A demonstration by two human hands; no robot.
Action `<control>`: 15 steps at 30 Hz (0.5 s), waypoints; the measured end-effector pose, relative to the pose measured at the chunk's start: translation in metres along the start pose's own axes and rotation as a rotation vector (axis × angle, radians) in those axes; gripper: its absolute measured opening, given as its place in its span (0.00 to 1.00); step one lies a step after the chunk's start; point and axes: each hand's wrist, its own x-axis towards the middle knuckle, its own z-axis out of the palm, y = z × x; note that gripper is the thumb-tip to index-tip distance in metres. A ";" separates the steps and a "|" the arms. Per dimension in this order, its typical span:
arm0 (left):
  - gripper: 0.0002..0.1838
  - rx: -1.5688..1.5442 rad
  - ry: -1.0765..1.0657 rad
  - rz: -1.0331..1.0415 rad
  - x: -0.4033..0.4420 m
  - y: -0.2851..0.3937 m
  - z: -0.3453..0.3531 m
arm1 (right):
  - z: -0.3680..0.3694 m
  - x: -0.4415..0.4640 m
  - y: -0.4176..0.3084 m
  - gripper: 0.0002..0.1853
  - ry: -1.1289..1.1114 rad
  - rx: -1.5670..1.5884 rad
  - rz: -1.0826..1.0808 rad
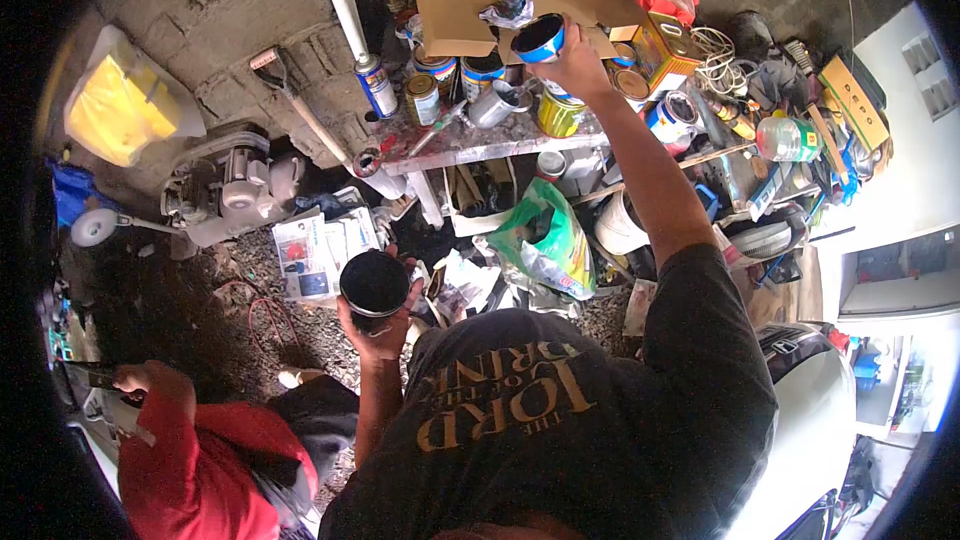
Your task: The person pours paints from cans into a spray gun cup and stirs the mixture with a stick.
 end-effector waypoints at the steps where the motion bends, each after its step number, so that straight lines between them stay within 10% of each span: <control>1: 0.48 -0.011 0.002 -0.005 0.000 -0.001 0.002 | -0.002 0.000 -0.002 0.58 0.054 0.020 -0.028; 15: 0.49 0.031 -0.003 -0.058 0.011 -0.007 0.018 | 0.001 -0.024 -0.017 0.45 0.368 0.887 0.192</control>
